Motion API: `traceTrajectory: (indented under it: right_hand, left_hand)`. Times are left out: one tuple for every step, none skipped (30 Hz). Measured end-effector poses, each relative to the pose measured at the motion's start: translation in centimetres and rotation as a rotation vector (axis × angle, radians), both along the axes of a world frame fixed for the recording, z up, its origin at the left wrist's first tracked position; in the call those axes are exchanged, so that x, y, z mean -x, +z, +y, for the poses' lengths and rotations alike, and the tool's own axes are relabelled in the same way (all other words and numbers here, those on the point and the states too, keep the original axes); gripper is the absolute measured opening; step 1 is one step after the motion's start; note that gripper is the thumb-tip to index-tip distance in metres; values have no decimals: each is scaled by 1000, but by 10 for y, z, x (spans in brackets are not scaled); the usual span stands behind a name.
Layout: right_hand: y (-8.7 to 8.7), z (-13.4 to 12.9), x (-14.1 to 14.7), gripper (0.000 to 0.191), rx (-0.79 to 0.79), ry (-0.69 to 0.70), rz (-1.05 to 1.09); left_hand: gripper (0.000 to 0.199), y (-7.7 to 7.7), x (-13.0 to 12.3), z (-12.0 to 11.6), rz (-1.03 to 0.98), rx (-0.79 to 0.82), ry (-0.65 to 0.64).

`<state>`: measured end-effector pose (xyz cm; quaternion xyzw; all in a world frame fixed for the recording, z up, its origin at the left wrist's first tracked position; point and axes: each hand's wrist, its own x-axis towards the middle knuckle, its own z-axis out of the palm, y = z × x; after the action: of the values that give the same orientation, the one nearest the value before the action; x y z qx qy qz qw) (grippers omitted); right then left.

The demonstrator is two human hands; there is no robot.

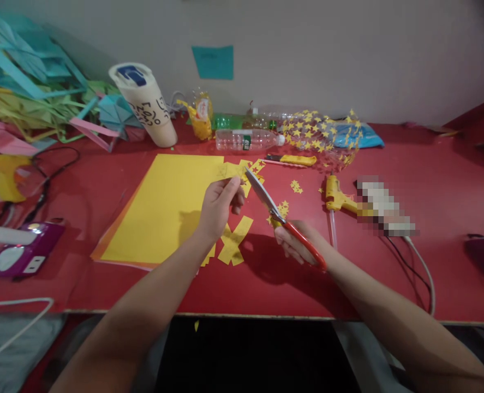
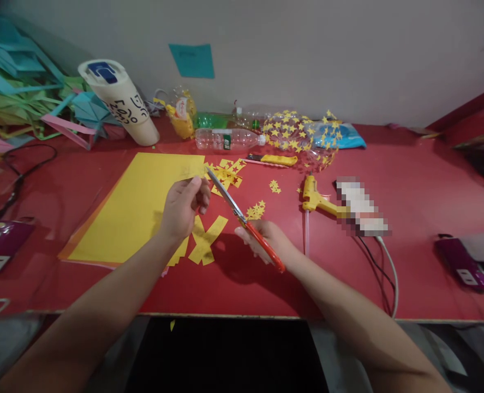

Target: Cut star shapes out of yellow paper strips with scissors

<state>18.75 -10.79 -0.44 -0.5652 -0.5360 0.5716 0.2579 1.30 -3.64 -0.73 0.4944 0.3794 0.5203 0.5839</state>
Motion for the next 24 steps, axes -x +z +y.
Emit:
traceTrajectory:
  right_hand:
    - [-1, 0, 0, 45, -7, 17, -4]
    - [-1, -1, -1, 45, -18, 31, -8]
    - [-2, -1, -1, 45, -33, 42, -15]
    - [-3, -1, -1, 44, -45, 52, -26]
    - [-3, -1, -2, 45, -53, 61, -37]
    - [-4, -1, -2, 45, -56, 67, -44]
    - [-4, -1, -2, 44, -53, 74, -50]
    - [-4, -1, -3, 44, -47, 83, -54]
    - [-4, -1, -3, 43, -39, 94, -55]
    - [-4, -1, -4, 43, -32, 102, -57]
    - [-3, -1, -4, 42, -27, 110, -63]
    - [-2, 0, -4, 42, -25, 120, -71]
    - [-1, 0, -4, 42, -26, 130, -79]
    - [0, 0, -4, 43, -29, 136, -82]
    - [2, 0, -4, 43, -31, 143, -80]
    - [3, 0, -4, 43, -32, 152, -73]
    - [4, -1, -4, 44, -32, 158, -67]
    - [4, -1, -4, 44, -30, 159, -65]
    - [5, -1, -4, 44, -26, 157, -67]
    - [4, 0, -5, 44, -20, 158, -71]
    - [4, 0, -5, 44, -15, 160, -73]
    - [3, 0, -5, 43, -10, 160, -74]
    - [3, 0, -5, 43, -6, 161, -73]
    - [3, 0, -5, 42, -4, 163, -69]
  left_hand:
    - [28, -1, 1, 1, 5, -3, 14]
    - [28, -1, 2, 1, 10, -2, 30]
    - [29, -1, 2, 1, 13, 1, 49]
    - [29, -2, 3, 1, 17, 5, 67]
    - [28, -1, 3, 1, 19, 9, 84]
    - [27, -1, 4, 1, 20, 11, 97]
    - [26, 0, 4, 1, 21, 11, 107]
    - [25, 1, 4, 1, 22, 9, 114]
    - [24, 1, 5, 2, 24, 6, 120]
    - [24, 2, 5, 2, 24, 3, 127]
    - [23, 3, 5, 3, 22, 2, 131]
    - [22, 3, 6, 4, 17, 2, 133]
    - [22, 3, 6, 5, 13, 3, 130]
    - [21, 3, 6, 6, 8, 4, 123]
    - [20, 2, 7, 7, 4, 2, 114]
    - [20, 2, 7, 7, 2, 1, 103]
    - [20, 1, 8, 8, 0, -1, 96]
    - [20, 0, 8, 8, -4, -6, 89]
    - [21, -1, 9, 9, -8, -10, 84]
    - [21, -1, 9, 9, -12, -14, 80]
    - [20, -2, 9, 9, -16, -18, 77]
    - [20, -2, 9, 9, -19, -21, 74]
    - [19, -2, 9, 9, -21, -23, 74]
    - [19, -2, 9, 8, -20, -23, 75]
